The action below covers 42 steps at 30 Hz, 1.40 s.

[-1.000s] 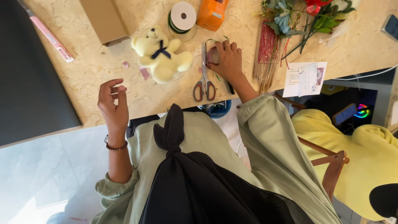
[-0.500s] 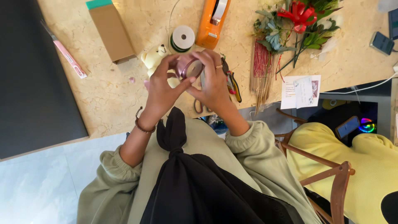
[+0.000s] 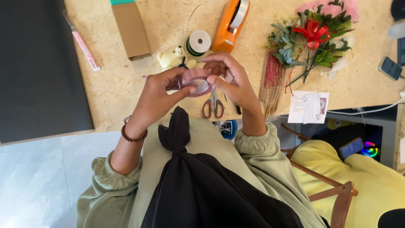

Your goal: The person inserts a wooden stick into a stuffed teddy bear and secures it in place using clear tape. They wrap the tape around the bear's body multiple times to hold the stick firmly.

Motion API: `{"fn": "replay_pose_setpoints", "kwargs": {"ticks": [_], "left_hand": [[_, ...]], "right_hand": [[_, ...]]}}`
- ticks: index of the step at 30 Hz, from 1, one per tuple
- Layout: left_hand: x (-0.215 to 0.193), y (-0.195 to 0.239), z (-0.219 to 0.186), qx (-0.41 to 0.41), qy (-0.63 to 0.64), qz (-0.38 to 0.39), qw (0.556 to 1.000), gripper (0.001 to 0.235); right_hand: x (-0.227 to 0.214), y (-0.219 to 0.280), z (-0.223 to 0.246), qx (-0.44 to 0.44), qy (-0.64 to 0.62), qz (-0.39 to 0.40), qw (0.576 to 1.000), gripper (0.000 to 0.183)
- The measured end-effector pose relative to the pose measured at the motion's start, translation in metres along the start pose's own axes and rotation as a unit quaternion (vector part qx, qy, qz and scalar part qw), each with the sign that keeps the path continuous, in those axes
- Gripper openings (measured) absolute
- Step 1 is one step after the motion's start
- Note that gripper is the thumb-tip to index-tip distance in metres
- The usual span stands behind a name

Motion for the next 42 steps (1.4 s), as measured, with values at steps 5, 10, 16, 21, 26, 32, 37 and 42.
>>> {"fn": "replay_pose_setpoints", "kwargs": {"ticks": [5,10,16,21,26,32,37,42], "left_hand": [[-0.004,0.005,-0.004,-0.019,0.025,0.007,0.999,0.029],[-0.006,0.004,-0.003,-0.029,0.029,0.024,0.999,0.029],[-0.007,0.003,-0.006,-0.024,0.030,0.042,0.998,0.031],[-0.011,0.004,-0.018,-0.010,0.019,0.047,0.999,0.033],[-0.014,0.008,-0.023,0.026,0.027,0.043,0.998,0.029],[-0.015,0.011,-0.030,0.056,0.083,0.007,0.995,0.027],[-0.012,0.005,0.005,0.066,0.177,-0.029,0.982,0.034],[-0.011,0.006,0.024,0.080,0.255,-0.094,0.959,0.037]], "right_hand": [[0.001,-0.006,-0.004,0.009,-0.006,0.010,1.000,0.048],[-0.005,-0.002,-0.005,0.035,0.030,-0.010,0.999,0.044],[-0.009,0.003,-0.004,0.047,-0.082,-0.031,0.995,0.031],[-0.032,0.010,-0.019,0.044,-0.230,-0.045,0.971,0.030],[-0.028,0.019,-0.024,0.048,-0.265,-0.056,0.961,0.025],[-0.005,0.030,-0.042,0.036,-0.312,-0.081,0.946,0.026],[0.027,0.019,-0.025,-0.011,-0.345,-0.121,0.931,0.023],[0.017,0.020,-0.017,-0.100,-0.254,-0.204,0.940,0.015]]}}
Point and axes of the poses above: each hand's wrist, its own y-axis away from the middle knuckle, its own x-axis out of the palm, z = x × y, the point moved 10 cm from there along -y, towards the middle knuckle, and after that the axes turned 4 degrees about -x, right-handed, at the moved point
